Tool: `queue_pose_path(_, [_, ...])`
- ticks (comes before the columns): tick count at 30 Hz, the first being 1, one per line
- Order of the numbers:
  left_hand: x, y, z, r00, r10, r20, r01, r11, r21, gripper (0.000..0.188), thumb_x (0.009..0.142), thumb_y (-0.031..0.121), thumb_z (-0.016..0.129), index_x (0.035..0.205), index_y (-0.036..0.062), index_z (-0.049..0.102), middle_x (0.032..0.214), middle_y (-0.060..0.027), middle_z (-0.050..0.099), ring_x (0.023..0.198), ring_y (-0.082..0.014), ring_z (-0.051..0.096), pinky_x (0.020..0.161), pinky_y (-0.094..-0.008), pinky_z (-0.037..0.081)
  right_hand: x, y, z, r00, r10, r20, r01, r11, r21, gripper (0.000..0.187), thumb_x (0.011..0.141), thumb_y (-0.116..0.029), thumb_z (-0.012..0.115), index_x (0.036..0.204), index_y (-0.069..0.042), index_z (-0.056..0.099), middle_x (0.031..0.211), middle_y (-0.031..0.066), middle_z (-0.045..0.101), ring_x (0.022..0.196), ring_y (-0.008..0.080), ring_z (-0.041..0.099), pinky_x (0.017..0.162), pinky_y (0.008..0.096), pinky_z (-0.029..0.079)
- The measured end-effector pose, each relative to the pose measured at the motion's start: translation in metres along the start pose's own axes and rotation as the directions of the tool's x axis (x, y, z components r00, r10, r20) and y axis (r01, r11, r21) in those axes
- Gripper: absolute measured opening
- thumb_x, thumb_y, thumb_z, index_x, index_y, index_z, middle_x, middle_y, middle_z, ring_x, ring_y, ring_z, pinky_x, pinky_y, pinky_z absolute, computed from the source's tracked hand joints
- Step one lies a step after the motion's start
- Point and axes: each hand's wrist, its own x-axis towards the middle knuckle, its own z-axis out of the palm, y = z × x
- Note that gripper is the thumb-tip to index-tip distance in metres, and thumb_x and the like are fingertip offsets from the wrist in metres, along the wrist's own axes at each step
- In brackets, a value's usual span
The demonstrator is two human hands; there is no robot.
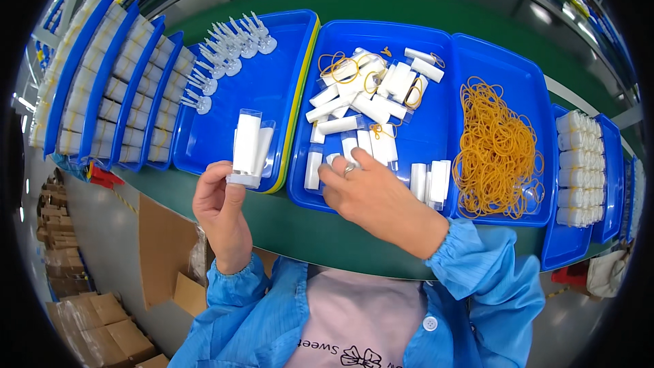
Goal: Assembling plastic diffuser components and securing them with rubber bands.
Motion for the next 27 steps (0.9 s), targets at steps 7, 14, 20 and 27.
queue_pose_path(7, [-0.008, -0.006, -0.007, 1.0, -0.013, 0.015, 0.013, 0.999, 0.044, 0.017, 0.084, 0.003, 0.069, 0.1, -0.0019, 0.064, 0.102, -0.0058, 0.056, 0.089, -0.012, 0.056, 0.078, -0.0245, 0.045, 0.013, 0.023, 0.006, 0.998, -0.036, -0.049, 0.039, 0.997, 0.061, 0.022, 0.075, -0.012, 0.062, 0.096, -0.007, 0.061, 0.089, 0.0062, 0.055, 0.085, 0.0207, 0.056, 0.073, 0.0329, 0.044])
queue_pose_path(14, [-0.015, -0.003, -0.003, 0.98, 0.009, 0.2, -0.053, 0.975, 0.216, 0.015, 0.08, -0.003, 0.069, 0.095, -0.0008, 0.07, 0.097, -0.0081, 0.06, 0.09, -0.0164, 0.058, 0.079, -0.0271, 0.047, 0.014, 0.05, -0.036, 0.696, 0.708, 0.118, 0.027, -0.19, 0.981, 0.044, 0.091, -0.016, 0.063, 0.128, -0.002, 0.046, 0.105, 0.013, 0.065, 0.093, 0.0193, 0.065, 0.083, 0.0307, 0.052])
queue_pose_path(20, [-0.024, 0.0, 0.019, 0.928, 0.062, 0.368, -0.131, 0.978, 0.165, 0.017, 0.076, -0.007, 0.07, 0.092, 0.0004, 0.071, 0.094, -0.0103, 0.06, 0.082, -0.0167, 0.059, 0.072, -0.0265, 0.047, 0.015, 0.044, -0.044, 0.757, 0.62, 0.205, 0.099, -0.42, 0.902, 0.047, 0.092, -0.017, 0.059, 0.133, -0.002, 0.042, 0.116, 0.0178, 0.061, 0.111, 0.0276, 0.061, 0.096, 0.0389, 0.05])
queue_pose_path(27, [-0.022, 0.001, 0.025, 0.921, 0.073, 0.382, -0.14, 0.979, 0.15, 0.026, 0.074, -0.008, 0.069, 0.097, 0.0039, 0.073, 0.093, -0.0088, 0.061, 0.081, -0.0158, 0.06, 0.068, -0.0253, 0.048, 0.016, 0.038, -0.043, 0.777, 0.58, 0.246, 0.163, -0.562, 0.811, 0.039, 0.092, -0.005, 0.051, 0.129, 0.004, 0.042, 0.119, 0.0239, 0.058, 0.113, 0.0326, 0.059, 0.097, 0.0409, 0.05])
